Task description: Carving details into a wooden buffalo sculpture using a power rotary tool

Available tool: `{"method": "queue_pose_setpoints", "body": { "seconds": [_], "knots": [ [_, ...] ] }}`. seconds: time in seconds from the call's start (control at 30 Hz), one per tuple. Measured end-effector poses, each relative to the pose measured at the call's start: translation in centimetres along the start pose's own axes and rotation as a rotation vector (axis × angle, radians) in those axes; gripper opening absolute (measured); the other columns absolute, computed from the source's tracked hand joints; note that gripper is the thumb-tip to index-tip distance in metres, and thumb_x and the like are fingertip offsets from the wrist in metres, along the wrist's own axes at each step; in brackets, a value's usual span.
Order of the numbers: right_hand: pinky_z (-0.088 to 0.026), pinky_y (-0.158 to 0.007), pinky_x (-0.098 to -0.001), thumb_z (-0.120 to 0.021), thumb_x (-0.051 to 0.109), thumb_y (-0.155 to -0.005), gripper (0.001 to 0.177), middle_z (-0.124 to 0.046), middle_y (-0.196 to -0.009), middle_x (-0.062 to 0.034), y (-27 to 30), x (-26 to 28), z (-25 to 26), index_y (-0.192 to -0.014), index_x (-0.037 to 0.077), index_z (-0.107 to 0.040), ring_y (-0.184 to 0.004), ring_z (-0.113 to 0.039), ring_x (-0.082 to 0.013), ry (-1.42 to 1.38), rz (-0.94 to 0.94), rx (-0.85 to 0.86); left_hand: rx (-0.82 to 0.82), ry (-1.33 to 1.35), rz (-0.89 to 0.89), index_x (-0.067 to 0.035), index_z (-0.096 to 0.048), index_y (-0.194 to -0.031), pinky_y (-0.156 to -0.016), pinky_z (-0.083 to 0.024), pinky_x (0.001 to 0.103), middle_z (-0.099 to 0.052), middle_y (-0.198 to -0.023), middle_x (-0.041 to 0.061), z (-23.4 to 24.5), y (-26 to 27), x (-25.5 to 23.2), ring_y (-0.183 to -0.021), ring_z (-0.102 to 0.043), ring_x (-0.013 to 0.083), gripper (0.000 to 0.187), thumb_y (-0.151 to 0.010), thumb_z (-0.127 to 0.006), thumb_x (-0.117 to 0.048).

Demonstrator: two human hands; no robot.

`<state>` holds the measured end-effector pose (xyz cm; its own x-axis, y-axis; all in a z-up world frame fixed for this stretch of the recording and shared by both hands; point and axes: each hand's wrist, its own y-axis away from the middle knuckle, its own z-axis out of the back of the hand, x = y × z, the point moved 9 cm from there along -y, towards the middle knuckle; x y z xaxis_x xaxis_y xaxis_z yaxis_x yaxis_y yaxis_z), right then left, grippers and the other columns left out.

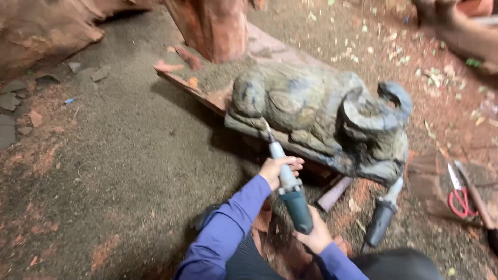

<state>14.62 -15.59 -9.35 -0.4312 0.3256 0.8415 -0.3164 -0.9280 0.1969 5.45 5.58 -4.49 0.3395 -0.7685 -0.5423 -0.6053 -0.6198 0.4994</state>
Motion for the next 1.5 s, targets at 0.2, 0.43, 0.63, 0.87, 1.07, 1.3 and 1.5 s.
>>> {"method": "queue_pose_setpoints", "body": {
  "seconds": [0.2, 0.43, 0.63, 0.87, 1.07, 1.3, 1.5],
  "knots": [
    [-0.057, -0.093, -0.0341, -0.083, 0.001, -0.052, 0.107, -0.071, -0.126, -0.0118, -1.8, 1.2, 3.5, -0.151, 0.013, -0.042, -0.107, -0.073, -0.0251, 0.046, -0.161, 0.001, 0.154, -0.101, -0.106, 0.005, -0.072, -0.107, -0.088, -0.058, 0.034, -0.077, -0.107, 0.015, -3.2, 0.4, -3.1, -0.099, -0.071, 0.0216, 0.029, -0.084, -0.071, -0.013],
    [-0.056, -0.097, -0.0374, -0.088, 0.006, -0.051, 0.111, -0.072, -0.127, -0.0115, -2.6, 0.9, 3.8, -0.152, 0.016, -0.043, -0.11, -0.073, -0.0263, 0.11, -0.17, -0.022, 0.179, -0.065, -0.072, 0.001, -0.067, -0.11, -0.085, -0.06, 0.041, -0.077, -0.106, 0.016, -3.4, -0.6, -3.1, -0.105, -0.072, 0.0263, 0.03, -0.086, -0.07, -0.016],
    [-0.057, -0.098, -0.0387, -0.089, 0.008, -0.051, 0.116, -0.071, -0.129, -0.0129, -2.8, -0.6, 3.5, -0.154, 0.015, -0.039, -0.11, -0.074, -0.0267, 0.089, -0.18, 0.003, 0.221, -0.049, -0.051, -0.002, -0.067, -0.103, -0.091, -0.053, 0.032, -0.078, -0.11, 0.013, -3.0, -1.1, -2.3, -0.107, -0.069, 0.0202, 0.022, -0.083, -0.064, -0.011],
    [-0.058, -0.095, -0.037, -0.085, 0.005, -0.051, 0.113, -0.072, -0.127, -0.0113, -2.7, 0.0, 4.2, -0.154, 0.017, -0.039, -0.105, -0.075, -0.0259, 0.101, -0.219, 0.053, 0.248, -0.026, -0.047, -0.004, -0.064, -0.091, -0.104, -0.051, 0.039, -0.077, -0.115, 0.016, -2.8, -1.5, -1.7, -0.116, -0.069, 0.0265, 0.015, -0.08, -0.059, -0.012],
    [-0.058, -0.094, -0.0382, -0.086, 0.003, -0.049, 0.111, -0.073, -0.123, -0.0116, -2.5, 0.3, 4.5, -0.15, 0.017, -0.043, -0.104, -0.075, -0.0262, 0.06, -0.183, 0.015, 0.195, -0.151, -0.082, 0.0, -0.068, -0.105, -0.094, -0.056, 0.039, -0.078, -0.108, 0.013, -3.9, -1.0, -2.4, -0.109, -0.066, 0.0205, 0.026, -0.081, -0.063, -0.009],
    [-0.062, -0.087, -0.0408, -0.088, 0.005, -0.049, 0.115, -0.073, -0.12, -0.0138, -2.2, -1.1, 4.5, -0.152, 0.017, -0.039, -0.095, -0.078, -0.0277, 0.056, -0.231, -0.015, 0.196, -0.283, -0.144, 0.002, -0.076, -0.103, -0.088, -0.06, 0.038, -0.077, -0.105, 0.012, -4.5, -1.1, -2.1, -0.102, -0.068, 0.019, 0.027, -0.083, -0.068, -0.014],
    [-0.06, -0.084, -0.0387, -0.085, 0.002, -0.048, 0.104, -0.076, -0.114, -0.014, -2.5, -1.2, 4.9, -0.145, 0.013, -0.049, -0.092, -0.077, -0.0273, 0.017, -0.226, -0.005, 0.24, -0.189, -0.112, -0.001, -0.074, -0.105, -0.098, -0.058, 0.04, -0.078, -0.109, 0.009, -4.6, -1.1, -1.5, -0.112, -0.069, 0.0207, 0.024, -0.083, -0.066, -0.007]
  ]
}}
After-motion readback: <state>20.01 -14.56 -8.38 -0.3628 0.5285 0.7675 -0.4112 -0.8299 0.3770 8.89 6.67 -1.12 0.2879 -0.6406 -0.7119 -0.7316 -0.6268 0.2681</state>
